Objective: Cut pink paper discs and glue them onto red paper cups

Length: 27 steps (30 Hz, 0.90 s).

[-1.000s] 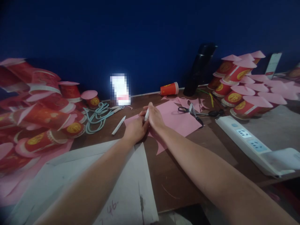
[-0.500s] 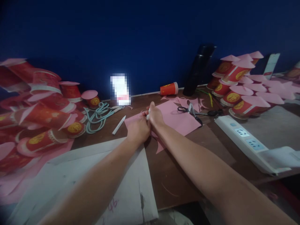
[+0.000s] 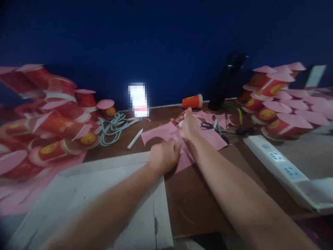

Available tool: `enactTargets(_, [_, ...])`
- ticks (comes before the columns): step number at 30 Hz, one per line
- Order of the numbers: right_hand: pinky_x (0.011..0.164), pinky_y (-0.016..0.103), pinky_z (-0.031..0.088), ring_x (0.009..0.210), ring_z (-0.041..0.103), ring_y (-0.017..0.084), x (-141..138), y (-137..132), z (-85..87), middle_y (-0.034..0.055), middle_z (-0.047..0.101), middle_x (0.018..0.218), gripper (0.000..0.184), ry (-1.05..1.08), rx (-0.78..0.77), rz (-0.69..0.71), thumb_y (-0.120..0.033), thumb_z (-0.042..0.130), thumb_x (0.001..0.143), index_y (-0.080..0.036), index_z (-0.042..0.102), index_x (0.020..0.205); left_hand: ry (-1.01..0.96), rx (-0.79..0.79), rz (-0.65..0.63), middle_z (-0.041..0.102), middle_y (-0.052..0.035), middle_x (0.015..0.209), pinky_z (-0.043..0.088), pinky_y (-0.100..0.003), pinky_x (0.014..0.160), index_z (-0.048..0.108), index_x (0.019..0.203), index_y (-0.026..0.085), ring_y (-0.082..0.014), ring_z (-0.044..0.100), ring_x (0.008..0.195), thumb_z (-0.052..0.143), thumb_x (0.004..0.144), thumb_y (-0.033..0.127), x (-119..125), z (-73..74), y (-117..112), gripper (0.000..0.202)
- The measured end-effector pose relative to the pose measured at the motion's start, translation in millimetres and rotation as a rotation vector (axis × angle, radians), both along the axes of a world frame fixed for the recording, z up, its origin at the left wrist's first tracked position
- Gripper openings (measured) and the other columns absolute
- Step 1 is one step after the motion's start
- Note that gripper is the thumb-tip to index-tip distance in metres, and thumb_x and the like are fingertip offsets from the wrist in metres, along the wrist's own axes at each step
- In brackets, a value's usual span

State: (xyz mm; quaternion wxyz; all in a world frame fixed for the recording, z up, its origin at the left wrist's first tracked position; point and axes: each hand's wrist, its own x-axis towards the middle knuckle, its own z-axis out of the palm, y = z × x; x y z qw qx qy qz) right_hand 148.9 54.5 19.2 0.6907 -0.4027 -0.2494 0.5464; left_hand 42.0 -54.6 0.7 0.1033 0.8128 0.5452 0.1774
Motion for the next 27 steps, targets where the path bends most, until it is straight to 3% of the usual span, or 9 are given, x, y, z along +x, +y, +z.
enactTargets(3, [0.061, 0.029, 0.057, 0.041, 0.043, 0.008, 0.6, 0.3, 0.4, -0.0081, 0.041, 0.046, 0.043, 0.242, -0.109, 0.01, -0.053, 0.035, 0.096, -0.021, 0.044, 0.068, 0.004, 0.005, 0.09, 0.068, -0.0155, 0.081, 0.047, -0.033, 0.07, 0.059, 0.099, 0.014, -0.0255, 0.067, 0.073, 0.022, 0.094, 0.054, -2.4, 0.7, 4.9, 0.055])
enactTargets(7, [0.061, 0.033, 0.058, 0.047, 0.051, 0.011, -10.3, -3.5, -8.7, -0.0054, 0.047, 0.051, 0.042, 0.269, -0.143, 0.093, -0.053, 0.038, 0.095, -0.021, 0.044, 0.068, -0.069, -0.029, 0.114, 0.069, -0.0148, 0.088, 0.046, -0.032, 0.073, 0.057, 0.103, 0.014, -0.0238, 0.066, 0.078, 0.028, 0.095, 0.051, -14.2, -1.5, 16.0, 0.047])
enactTargets(12, [0.063, 0.034, 0.058, 0.051, 0.056, 0.013, -19.1, -9.9, -18.1, -0.0032, 0.051, 0.054, 0.039, 0.337, -0.164, 0.155, -0.045, 0.032, 0.098, -0.022, 0.046, 0.071, -0.5, -0.048, 0.01, 0.068, -0.0067, 0.088, 0.045, -0.033, 0.079, 0.058, 0.099, 0.021, -0.0207, 0.064, 0.081, 0.041, 0.093, 0.042, -26.4, -11.4, 26.0, 0.028])
enactTargets(15, [0.068, 0.031, 0.058, 0.057, 0.062, 0.013, -17.7, -12.6, -19.2, -0.0011, 0.056, 0.056, 0.041, 0.401, -0.192, 0.2, -0.039, 0.023, 0.1, -0.021, 0.048, 0.072, -0.661, -0.065, -0.001, 0.068, -0.0051, 0.086, 0.045, -0.03, 0.076, 0.058, 0.097, 0.021, -0.0183, 0.063, 0.077, 0.046, 0.092, 0.039, -28.7, -16.2, 30.3, 0.022])
enactTargets(21, [0.069, 0.03, 0.059, 0.071, 0.069, 0.014, -15.2, -12.1, -22.6, 0.0032, 0.068, 0.068, 0.037, 0.464, -0.237, 0.215, -0.032, 0.023, 0.1, -0.021, 0.049, 0.077, -0.543, -0.068, 0.034, 0.068, -0.0059, 0.088, 0.044, -0.032, 0.076, 0.058, 0.091, 0.02, -0.0205, 0.062, 0.081, 0.048, 0.091, 0.036, -27.8, -15.4, 31.0, 0.019])
enactTargets(27, [0.067, 0.033, 0.06, 0.076, 0.072, 0.017, -17.0, -10.3, -27.4, 0.0064, 0.073, 0.08, 0.035, 0.535, -0.251, 0.263, -0.036, 0.022, 0.1, -0.02, 0.046, 0.08, -0.473, -0.103, 0.048, 0.069, -0.006, 0.095, 0.044, -0.032, 0.075, 0.058, 0.095, 0.022, -0.0231, 0.064, 0.086, 0.049, 0.089, 0.037, -26.9, -13.6, 30.8, 0.018])
